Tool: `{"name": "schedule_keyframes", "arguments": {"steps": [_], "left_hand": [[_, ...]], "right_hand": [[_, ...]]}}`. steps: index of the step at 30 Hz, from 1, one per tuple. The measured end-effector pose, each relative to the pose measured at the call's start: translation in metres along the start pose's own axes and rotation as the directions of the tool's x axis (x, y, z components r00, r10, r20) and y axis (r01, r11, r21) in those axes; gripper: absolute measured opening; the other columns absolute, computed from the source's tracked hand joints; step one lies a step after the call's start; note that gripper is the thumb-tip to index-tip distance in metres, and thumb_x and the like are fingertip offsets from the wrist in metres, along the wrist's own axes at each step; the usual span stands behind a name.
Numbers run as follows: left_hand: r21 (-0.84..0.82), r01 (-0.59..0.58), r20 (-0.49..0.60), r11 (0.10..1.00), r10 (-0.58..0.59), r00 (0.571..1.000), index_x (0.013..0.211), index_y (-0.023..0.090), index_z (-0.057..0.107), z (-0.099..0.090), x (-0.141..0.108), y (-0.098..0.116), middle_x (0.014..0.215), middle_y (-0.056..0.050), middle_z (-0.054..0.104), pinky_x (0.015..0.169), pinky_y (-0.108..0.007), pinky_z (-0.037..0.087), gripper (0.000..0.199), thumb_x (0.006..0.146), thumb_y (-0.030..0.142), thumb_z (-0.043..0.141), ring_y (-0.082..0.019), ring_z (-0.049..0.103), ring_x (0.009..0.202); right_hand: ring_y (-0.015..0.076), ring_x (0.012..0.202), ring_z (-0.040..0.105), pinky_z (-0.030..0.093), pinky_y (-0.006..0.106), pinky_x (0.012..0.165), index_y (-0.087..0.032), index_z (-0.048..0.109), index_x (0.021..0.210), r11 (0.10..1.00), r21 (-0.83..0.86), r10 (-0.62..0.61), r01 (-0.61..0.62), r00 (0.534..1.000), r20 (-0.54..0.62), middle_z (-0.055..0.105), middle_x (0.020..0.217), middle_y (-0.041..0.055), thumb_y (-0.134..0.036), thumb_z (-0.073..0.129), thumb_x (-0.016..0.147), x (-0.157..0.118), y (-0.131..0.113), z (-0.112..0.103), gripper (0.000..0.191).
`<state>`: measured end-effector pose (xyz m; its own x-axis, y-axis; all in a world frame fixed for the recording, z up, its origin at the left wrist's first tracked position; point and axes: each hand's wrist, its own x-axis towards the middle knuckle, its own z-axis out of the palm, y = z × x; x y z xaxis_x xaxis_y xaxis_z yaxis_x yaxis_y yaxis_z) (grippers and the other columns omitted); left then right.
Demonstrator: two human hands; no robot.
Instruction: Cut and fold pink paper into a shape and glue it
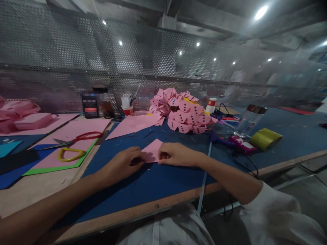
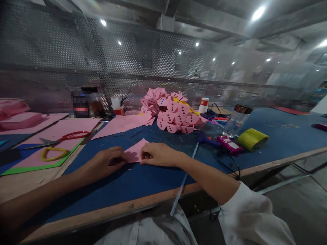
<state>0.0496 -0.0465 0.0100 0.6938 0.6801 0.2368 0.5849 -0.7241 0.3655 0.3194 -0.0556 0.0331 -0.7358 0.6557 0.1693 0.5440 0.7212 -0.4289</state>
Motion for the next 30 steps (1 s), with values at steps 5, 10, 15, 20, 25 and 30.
{"name": "schedule_keyframes", "arguments": {"steps": [5, 10, 15, 20, 25, 30], "left_hand": [[0.003, 0.023, -0.018, 1.0, -0.023, 1.0, 0.087, 0.018, 0.069, 0.001, 0.0, 0.0, 0.083, -0.004, 0.061, 0.066, -0.027, 0.04, 0.021, 0.094, 0.027, 0.051, -0.017, 0.056, 0.074], [-0.062, 0.068, -0.018, 0.996, -0.07, 0.997, 0.09, 0.02, 0.069, 0.0, -0.001, -0.002, 0.086, -0.003, 0.064, 0.071, -0.028, 0.042, 0.023, 0.096, 0.035, 0.054, -0.019, 0.061, 0.08], [-0.111, 0.135, -0.019, 0.985, -0.138, 0.99, 0.089, 0.022, 0.071, -0.001, 0.001, -0.002, 0.087, -0.002, 0.069, 0.072, -0.028, 0.044, 0.026, 0.094, 0.043, 0.057, -0.019, 0.063, 0.081], [-0.147, 0.21, -0.005, 0.967, -0.213, 0.977, 0.086, 0.022, 0.071, -0.002, 0.002, -0.003, 0.086, -0.002, 0.072, 0.07, -0.029, 0.045, 0.029, 0.092, 0.048, 0.058, -0.02, 0.065, 0.079], [-0.154, 0.249, 0.012, 0.956, -0.25, 0.968, 0.087, 0.022, 0.07, -0.001, 0.001, -0.004, 0.086, -0.002, 0.073, 0.069, -0.029, 0.045, 0.03, 0.091, 0.05, 0.06, -0.021, 0.066, 0.078], [-0.142, 0.284, 0.008, 0.948, -0.285, 0.958, 0.087, 0.021, 0.07, -0.002, 0.001, -0.006, 0.083, -0.003, 0.073, 0.067, -0.029, 0.044, 0.033, 0.088, 0.053, 0.061, -0.022, 0.065, 0.077]], "right_hand": [[0.0154, 0.085, 0.06, 0.042, 0.024, 0.074, -0.016, 0.069, 0.097, 0.999, -0.023, -0.029, 0.029, 1.0, -0.001, 0.067, 0.095, 0.004, -0.026, 0.068, 0.092, 0.001, 0.001, 0.002, 0.011], [0.0163, 0.086, 0.061, 0.043, 0.025, 0.075, -0.017, 0.071, 0.098, 1.0, 0.008, -0.014, 0.014, 0.999, 0.033, 0.069, 0.097, 0.005, -0.022, 0.067, 0.092, 0.001, 0.002, -0.002, 0.009], [0.0161, 0.087, 0.062, 0.042, 0.024, 0.075, -0.016, 0.072, 0.098, 0.999, 0.031, 0.006, -0.008, 0.999, 0.051, 0.07, 0.096, 0.0048, -0.022, 0.066, 0.092, 0.001, 0.005, -0.005, 0.01], [0.0156, 0.081, 0.061, 0.039, 0.023, 0.07, -0.017, 0.073, 0.094, 0.993, 0.046, 0.107, -0.109, 0.993, 0.043, 0.071, 0.092, 0.0037, -0.027, 0.068, 0.09, 0.002, 0.009, -0.004, 0.012], [0.0152, 0.08, 0.06, 0.037, 0.023, 0.068, -0.017, 0.073, 0.094, 0.99, 0.054, 0.126, -0.128, 0.991, 0.048, 0.071, 0.091, 0.0032, -0.028, 0.068, 0.09, 0.002, 0.009, -0.006, 0.013], [0.0158, 0.081, 0.062, 0.038, 0.024, 0.068, -0.016, 0.073, 0.094, 0.985, 0.073, 0.151, -0.158, 0.984, 0.091, 0.073, 0.092, 0.0041, -0.028, 0.068, 0.089, 0.001, 0.008, -0.011, 0.014]]}}
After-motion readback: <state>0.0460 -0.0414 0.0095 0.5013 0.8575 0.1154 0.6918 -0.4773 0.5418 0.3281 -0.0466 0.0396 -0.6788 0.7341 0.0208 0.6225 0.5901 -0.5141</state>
